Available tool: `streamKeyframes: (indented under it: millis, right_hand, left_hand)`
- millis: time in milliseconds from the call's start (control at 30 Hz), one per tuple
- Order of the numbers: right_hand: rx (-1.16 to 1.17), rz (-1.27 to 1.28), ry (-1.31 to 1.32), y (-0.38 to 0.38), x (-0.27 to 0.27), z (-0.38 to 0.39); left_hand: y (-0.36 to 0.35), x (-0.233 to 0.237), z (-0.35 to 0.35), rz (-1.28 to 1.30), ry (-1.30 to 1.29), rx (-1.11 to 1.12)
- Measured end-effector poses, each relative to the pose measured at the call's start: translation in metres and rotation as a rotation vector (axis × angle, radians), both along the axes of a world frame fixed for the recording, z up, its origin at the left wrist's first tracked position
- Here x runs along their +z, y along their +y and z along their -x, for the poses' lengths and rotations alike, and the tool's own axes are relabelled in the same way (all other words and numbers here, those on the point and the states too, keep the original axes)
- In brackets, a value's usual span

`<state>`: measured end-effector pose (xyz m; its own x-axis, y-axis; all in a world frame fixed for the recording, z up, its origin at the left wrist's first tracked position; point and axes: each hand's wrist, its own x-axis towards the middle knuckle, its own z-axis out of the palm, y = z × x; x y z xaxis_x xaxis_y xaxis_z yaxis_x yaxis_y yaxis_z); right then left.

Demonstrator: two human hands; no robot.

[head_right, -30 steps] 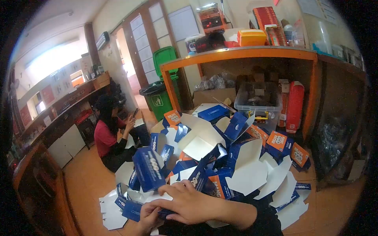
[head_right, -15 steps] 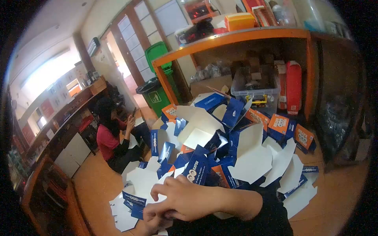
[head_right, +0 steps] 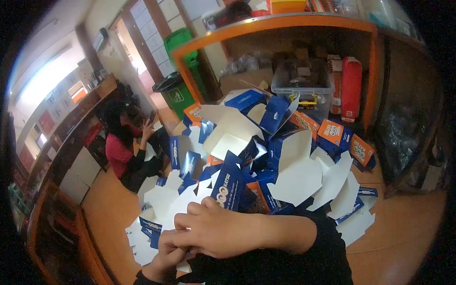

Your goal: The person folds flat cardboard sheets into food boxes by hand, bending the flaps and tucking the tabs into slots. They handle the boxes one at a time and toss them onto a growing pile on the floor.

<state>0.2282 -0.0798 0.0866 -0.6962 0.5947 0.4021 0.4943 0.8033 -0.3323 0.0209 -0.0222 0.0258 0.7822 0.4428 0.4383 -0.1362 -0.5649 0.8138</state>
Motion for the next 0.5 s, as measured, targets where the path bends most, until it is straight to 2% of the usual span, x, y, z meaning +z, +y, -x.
streamKeyframes:
  millis: [33,100,133,200,267,333,500]
  right_hand:
    - [-0.061,-0.079,0.052,-0.002,-0.001,0.000]
    - [-0.159,-0.243,0.147,-0.002,0.000,0.001]
    - [-0.265,-0.249,0.220,-0.006,0.008,0.000]
    - [-0.372,-0.463,0.334,-0.010,0.010,-0.005]
    - [-0.251,-0.498,0.226,-0.005,0.000,0.004]
    - [-0.187,-0.433,0.105,0.011,-0.015,0.014]
    - [-0.162,-0.493,0.314,0.018,-0.026,0.019]
  left_hand:
    - [0.001,-0.003,0.000,-0.085,0.023,-0.004]
    - [-0.004,0.009,-0.001,0.027,-0.052,0.166]
    - [-0.001,0.009,-0.002,0.108,-0.173,0.254]
    - [0.010,0.004,-0.009,0.274,-0.515,0.410]
    - [0.016,0.029,-0.022,0.465,-0.769,0.268]
    - [0.014,0.041,-0.026,0.484,-0.759,0.224]
    - [0.000,0.051,-0.042,0.729,-0.825,0.107]
